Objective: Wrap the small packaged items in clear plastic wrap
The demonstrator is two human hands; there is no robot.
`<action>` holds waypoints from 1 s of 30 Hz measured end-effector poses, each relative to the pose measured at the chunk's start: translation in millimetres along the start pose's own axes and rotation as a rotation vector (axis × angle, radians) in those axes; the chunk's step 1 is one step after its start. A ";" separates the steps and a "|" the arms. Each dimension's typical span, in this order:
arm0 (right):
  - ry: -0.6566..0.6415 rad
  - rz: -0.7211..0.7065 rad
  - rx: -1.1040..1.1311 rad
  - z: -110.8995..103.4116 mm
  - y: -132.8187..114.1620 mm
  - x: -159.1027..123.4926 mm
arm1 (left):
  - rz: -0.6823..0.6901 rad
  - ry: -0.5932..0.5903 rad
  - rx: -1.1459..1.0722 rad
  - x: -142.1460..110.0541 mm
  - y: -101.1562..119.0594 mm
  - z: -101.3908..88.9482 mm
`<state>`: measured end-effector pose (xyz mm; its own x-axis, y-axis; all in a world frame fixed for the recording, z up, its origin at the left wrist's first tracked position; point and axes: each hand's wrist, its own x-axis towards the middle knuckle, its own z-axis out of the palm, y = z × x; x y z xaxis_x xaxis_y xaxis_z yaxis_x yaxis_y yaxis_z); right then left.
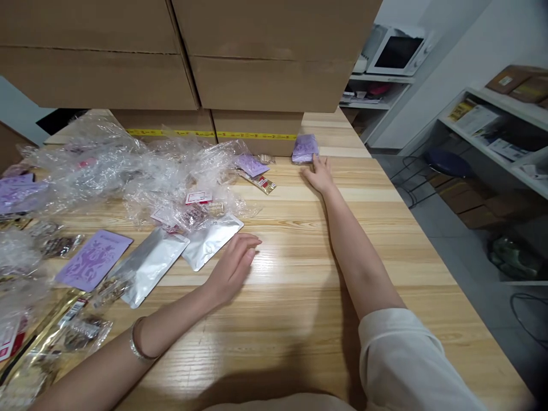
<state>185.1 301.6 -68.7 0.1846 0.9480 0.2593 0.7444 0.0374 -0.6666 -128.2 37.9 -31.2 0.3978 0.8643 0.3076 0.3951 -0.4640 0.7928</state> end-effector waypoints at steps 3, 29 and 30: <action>0.095 -0.098 -0.298 0.0 -15.3 -12.0 | -0.007 -0.002 0.017 -0.1 -1.1 0.1; -0.425 -0.441 -0.429 -21.0 -41.8 -146.7 | 0.106 0.044 0.775 10.5 -5.0 -8.5; -0.426 -0.461 -0.422 -25.7 -42.1 -159.4 | 0.071 0.046 0.805 13.3 -5.3 -12.9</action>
<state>140.8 140.7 -64.1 -0.4050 0.9091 0.0977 0.8847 0.4166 -0.2092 -135.7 54.4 -24.5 0.4169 0.8264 0.3786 0.8521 -0.5003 0.1536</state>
